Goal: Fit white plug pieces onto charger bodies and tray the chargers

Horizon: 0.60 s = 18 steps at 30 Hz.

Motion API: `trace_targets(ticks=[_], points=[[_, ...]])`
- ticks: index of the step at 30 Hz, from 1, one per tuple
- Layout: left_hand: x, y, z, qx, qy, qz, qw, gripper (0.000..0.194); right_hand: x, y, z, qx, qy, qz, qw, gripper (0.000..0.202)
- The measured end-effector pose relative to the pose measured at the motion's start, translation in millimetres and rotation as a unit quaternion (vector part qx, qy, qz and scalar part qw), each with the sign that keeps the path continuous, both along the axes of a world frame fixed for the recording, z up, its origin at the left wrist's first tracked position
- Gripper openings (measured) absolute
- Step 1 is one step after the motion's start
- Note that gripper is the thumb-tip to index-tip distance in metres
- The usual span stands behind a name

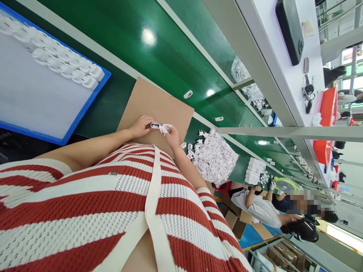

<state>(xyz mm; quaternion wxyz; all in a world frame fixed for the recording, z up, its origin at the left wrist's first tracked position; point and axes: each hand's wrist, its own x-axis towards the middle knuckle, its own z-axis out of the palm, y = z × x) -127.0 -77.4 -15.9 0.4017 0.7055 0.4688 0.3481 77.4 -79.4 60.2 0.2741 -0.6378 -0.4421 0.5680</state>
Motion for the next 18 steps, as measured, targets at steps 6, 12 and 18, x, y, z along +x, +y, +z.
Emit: trace_targets(ticks=[6, 12, 18], points=[[-4, -2, 1.2, 0.002, -0.01, 0.006, 1.0, 0.036, -3, 2, 1.8, 0.061, -0.044, 0.064, 0.995, 0.024], [-3, -1, -1.6, 0.019, -0.021, 0.002, 1.0, 0.032, -6, 13, 13.1, 0.235, -0.229, 0.229, 0.916, 0.03], [-3, -2, -4.0, 0.013, -0.02, 0.01, 1.0, 0.034, -16, 21, 13.8, 0.243, -0.367, 0.394, 0.807, 0.036]])
